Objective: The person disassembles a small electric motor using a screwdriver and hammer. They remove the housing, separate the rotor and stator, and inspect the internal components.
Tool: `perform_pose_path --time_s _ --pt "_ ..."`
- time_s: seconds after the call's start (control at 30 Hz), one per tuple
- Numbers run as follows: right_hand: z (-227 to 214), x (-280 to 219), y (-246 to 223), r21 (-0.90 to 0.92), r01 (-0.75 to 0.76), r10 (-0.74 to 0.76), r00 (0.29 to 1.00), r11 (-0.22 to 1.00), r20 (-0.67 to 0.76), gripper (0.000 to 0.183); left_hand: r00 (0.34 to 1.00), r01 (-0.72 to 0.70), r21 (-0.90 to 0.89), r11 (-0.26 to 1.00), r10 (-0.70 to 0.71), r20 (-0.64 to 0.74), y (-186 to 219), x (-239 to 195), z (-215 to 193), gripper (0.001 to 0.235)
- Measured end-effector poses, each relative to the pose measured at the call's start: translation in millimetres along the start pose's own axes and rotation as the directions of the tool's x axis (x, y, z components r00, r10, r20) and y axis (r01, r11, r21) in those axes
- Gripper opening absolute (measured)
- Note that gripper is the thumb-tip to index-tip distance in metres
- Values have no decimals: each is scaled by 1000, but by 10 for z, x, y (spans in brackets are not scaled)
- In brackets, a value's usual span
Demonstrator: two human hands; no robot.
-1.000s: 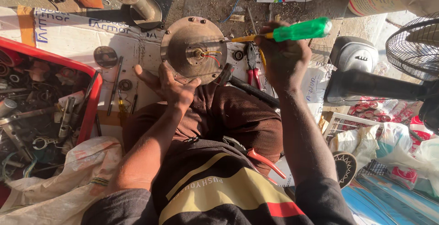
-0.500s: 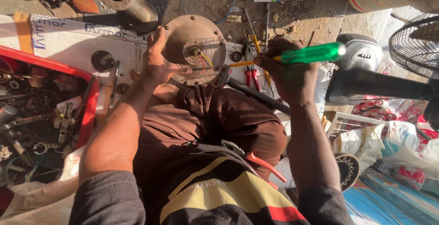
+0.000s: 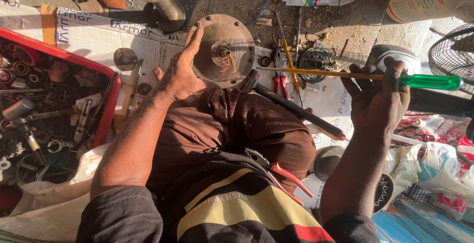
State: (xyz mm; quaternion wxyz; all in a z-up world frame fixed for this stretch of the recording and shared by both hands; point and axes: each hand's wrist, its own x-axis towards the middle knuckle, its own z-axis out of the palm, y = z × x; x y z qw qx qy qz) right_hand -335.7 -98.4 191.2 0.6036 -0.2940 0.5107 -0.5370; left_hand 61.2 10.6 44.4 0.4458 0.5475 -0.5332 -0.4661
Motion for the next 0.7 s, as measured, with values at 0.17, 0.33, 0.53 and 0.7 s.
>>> perform_pose_path --time_s 0.17,0.33,0.53,0.7 --pt "-39 -36 21 27 -30 26 992 999 124 46 992 118 115 986 -123 40 7 -7 29 159" --pt "-81 -10 15 18 11 -13 991 1000 130 39 989 123 -151 981 -108 101 23 -8 14 158" --pt "378 -97 325 -153 373 -235 802 915 550 10 950 297 -443 846 -215 227 424 -117 177 158" --pt "1054 -494 660 -408 640 -99 605 651 790 31 946 249 -346 905 -149 289 1002 -211 412 150"
